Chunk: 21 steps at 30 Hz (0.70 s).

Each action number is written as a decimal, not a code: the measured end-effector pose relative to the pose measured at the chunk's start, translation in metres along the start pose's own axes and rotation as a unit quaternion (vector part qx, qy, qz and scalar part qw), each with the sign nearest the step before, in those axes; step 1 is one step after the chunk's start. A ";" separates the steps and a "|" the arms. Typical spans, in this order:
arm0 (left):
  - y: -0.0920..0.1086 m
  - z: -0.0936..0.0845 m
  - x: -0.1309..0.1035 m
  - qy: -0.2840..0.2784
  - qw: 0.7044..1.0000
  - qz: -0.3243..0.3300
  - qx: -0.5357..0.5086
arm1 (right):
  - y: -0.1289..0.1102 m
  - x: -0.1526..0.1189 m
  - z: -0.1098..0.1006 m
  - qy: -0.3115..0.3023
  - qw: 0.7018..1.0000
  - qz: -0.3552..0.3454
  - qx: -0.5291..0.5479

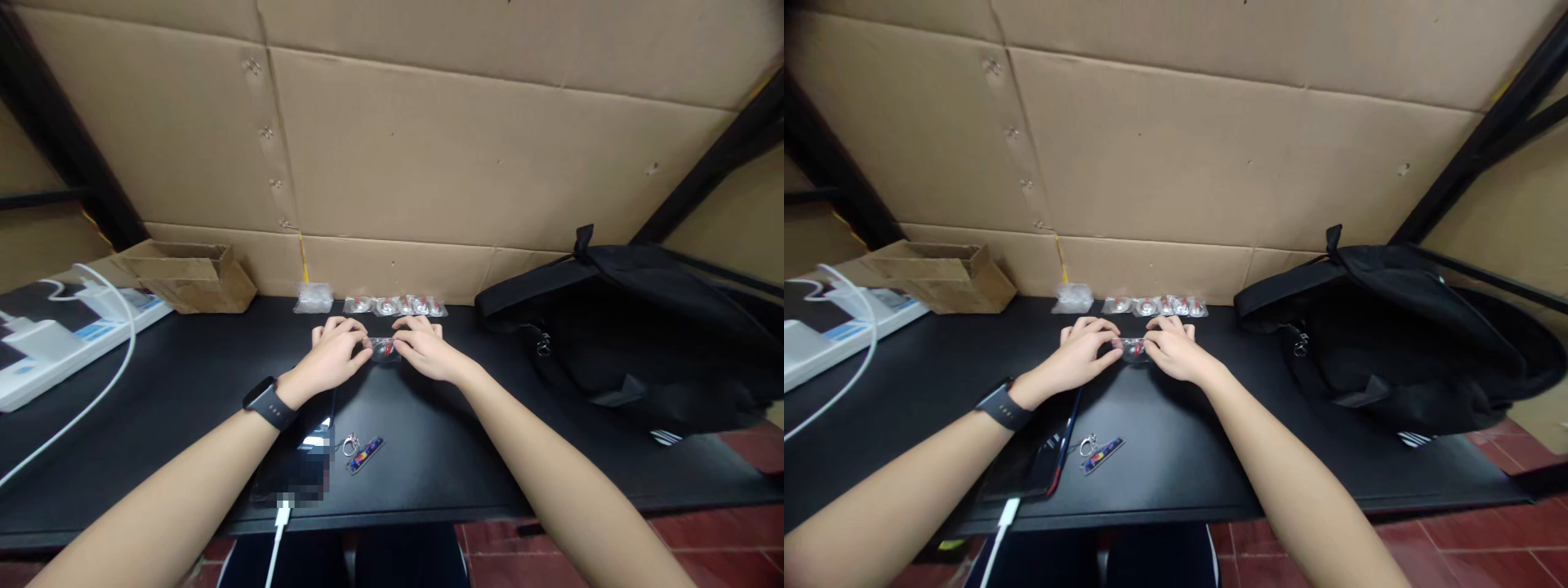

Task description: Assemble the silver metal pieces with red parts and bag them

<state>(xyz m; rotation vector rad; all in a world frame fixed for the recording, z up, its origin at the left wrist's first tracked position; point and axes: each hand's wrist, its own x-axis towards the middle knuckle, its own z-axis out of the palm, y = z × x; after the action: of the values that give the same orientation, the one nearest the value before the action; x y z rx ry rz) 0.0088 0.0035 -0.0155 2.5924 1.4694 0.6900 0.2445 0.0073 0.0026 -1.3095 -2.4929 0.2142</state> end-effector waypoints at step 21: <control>-0.008 0.006 0.003 -0.016 0.999 -0.023 -0.038 | 0.008 0.002 0.009 -0.006 0.997 0.035 0.067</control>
<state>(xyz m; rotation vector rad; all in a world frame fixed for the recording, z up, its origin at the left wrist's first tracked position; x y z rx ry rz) 0.0059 0.0107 -0.0220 2.4939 1.4577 0.6819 0.2468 0.0133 -0.0079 -1.3453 -2.3982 0.3987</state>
